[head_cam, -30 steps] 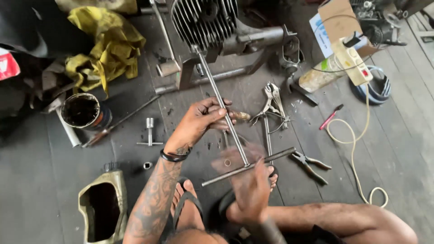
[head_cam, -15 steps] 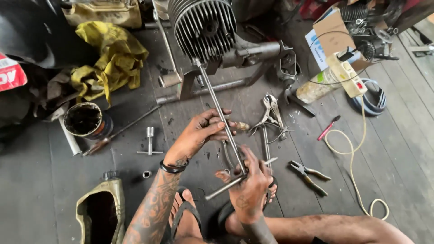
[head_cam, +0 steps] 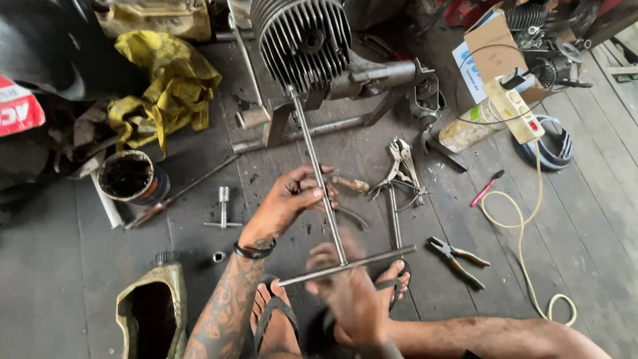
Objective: Repairing a motorcycle engine by disassembling components with hand tools
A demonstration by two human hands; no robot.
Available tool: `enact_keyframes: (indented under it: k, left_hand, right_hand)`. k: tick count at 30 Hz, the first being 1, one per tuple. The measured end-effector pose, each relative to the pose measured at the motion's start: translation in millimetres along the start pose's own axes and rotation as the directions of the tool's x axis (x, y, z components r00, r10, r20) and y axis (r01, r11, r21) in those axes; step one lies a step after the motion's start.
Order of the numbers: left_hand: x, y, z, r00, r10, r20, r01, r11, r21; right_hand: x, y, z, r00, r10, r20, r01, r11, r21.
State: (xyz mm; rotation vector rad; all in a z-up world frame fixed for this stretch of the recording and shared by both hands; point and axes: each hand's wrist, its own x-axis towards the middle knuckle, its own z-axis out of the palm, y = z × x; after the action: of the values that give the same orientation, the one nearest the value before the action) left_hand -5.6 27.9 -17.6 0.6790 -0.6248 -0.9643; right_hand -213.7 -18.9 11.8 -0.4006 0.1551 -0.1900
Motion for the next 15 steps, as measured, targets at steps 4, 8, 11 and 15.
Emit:
enact_keyframes:
  k: [4, 8, 11, 15]
  left_hand:
    - [-1.4, -3.8, -3.5, 1.0, -0.006, -0.006, 0.006, 1.0, -0.008]
    - [2.9, 1.3, -1.1, 1.0, -0.001, 0.0, 0.001, 1.0, 0.007]
    - [4.5, -7.0, -1.3, 0.999, -0.031, -0.014, 0.032, 0.999, 0.029]
    - [1.1, -5.1, 1.4, 0.999, -0.028, -0.043, 0.028, 1.0, 0.001]
  right_hand:
    - [-17.0, -8.9, -23.7, 0.42, -0.683, 0.598, 0.194, -0.576, -0.794]
    - [-5.5, -17.6, -13.8, 0.587, -0.299, 0.753, 0.014, -0.925, -0.379]
    - [10.7, -34.5, 3.0, 0.723, -0.242, 0.647, -0.028, -0.946, -0.323]
    - [18.7, -33.8, 22.4, 0.672, -0.182, 0.718, -0.032, -0.976, -0.217]
